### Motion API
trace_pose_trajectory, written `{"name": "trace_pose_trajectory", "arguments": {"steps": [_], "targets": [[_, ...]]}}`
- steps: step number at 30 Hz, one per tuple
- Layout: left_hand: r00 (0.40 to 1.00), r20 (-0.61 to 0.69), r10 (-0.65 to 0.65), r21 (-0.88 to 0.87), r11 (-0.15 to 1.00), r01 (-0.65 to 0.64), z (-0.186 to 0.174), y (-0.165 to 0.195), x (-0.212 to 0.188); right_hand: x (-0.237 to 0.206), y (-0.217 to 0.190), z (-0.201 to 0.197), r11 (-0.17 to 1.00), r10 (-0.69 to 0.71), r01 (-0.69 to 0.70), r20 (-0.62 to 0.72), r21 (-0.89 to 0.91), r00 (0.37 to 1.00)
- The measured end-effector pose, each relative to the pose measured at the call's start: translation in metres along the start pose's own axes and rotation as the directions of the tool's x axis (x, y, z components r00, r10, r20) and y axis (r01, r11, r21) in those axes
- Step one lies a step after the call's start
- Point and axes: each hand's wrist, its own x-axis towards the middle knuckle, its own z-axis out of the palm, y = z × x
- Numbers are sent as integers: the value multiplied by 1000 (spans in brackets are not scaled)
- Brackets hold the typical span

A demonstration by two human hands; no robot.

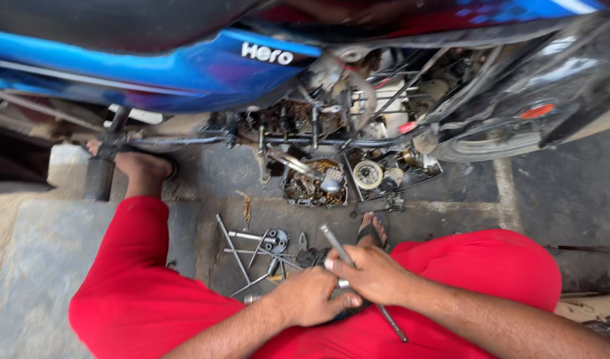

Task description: The person sits on the ground and works on a disassembled motorcycle engine. They use a T-handle wrench to tighten bolts on the engine block and handle various small engine parts and tools scattered on the floor.

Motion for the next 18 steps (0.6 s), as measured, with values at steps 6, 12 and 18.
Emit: {"name": "trace_pose_trajectory", "arguments": {"steps": [6, 12, 18], "targets": [[990, 47, 132, -189, 975, -121, -17, -4, 10, -15, 8, 2, 779, 244, -361, 283, 512, 927], [746, -648, 154, 185, 982, -42, -64, -46, -26, -8, -12, 8, 759, -69, 11, 64, 651, 996], [846, -467, -256, -780, 570, -258, -29, -36, -23, 3, -38, 10, 699, -633, 536, 61, 474, 772]]}}
